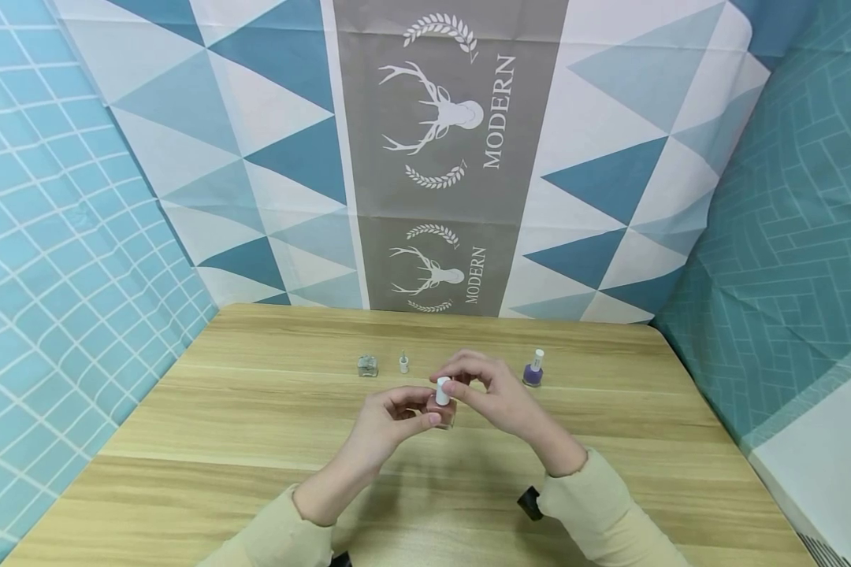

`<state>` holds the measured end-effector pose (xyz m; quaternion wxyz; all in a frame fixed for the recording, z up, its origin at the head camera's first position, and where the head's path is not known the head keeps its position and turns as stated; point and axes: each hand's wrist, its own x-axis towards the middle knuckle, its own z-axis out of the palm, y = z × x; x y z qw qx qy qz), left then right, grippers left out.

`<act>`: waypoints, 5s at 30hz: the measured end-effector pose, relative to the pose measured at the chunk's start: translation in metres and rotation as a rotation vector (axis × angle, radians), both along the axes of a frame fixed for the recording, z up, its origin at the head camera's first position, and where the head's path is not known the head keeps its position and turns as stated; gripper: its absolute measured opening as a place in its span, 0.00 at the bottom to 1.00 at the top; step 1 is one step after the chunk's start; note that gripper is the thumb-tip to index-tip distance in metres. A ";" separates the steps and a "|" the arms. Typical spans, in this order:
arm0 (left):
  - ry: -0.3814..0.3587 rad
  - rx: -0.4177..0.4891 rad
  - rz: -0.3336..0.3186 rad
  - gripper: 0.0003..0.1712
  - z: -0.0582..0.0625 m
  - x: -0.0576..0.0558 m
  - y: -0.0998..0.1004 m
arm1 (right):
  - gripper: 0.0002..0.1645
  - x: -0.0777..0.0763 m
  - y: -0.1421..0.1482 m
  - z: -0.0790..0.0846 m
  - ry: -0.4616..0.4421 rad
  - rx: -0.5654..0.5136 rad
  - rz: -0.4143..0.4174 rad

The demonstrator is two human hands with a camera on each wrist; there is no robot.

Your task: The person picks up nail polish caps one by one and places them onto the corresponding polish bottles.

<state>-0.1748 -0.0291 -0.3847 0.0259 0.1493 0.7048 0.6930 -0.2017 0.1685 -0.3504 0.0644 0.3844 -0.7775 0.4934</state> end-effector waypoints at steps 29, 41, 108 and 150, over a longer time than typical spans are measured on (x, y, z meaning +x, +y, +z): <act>-0.010 0.013 0.009 0.17 0.002 0.001 0.002 | 0.09 -0.004 -0.004 -0.001 -0.039 -0.079 -0.053; -0.016 0.006 0.006 0.17 0.003 0.001 0.001 | 0.13 -0.001 0.000 0.001 0.015 0.026 -0.053; -0.016 0.033 -0.007 0.16 0.003 0.002 0.002 | 0.06 -0.001 -0.006 -0.005 -0.037 -0.061 -0.066; -0.029 0.012 0.009 0.16 0.007 0.003 0.002 | 0.09 0.003 0.000 -0.001 0.010 -0.034 -0.018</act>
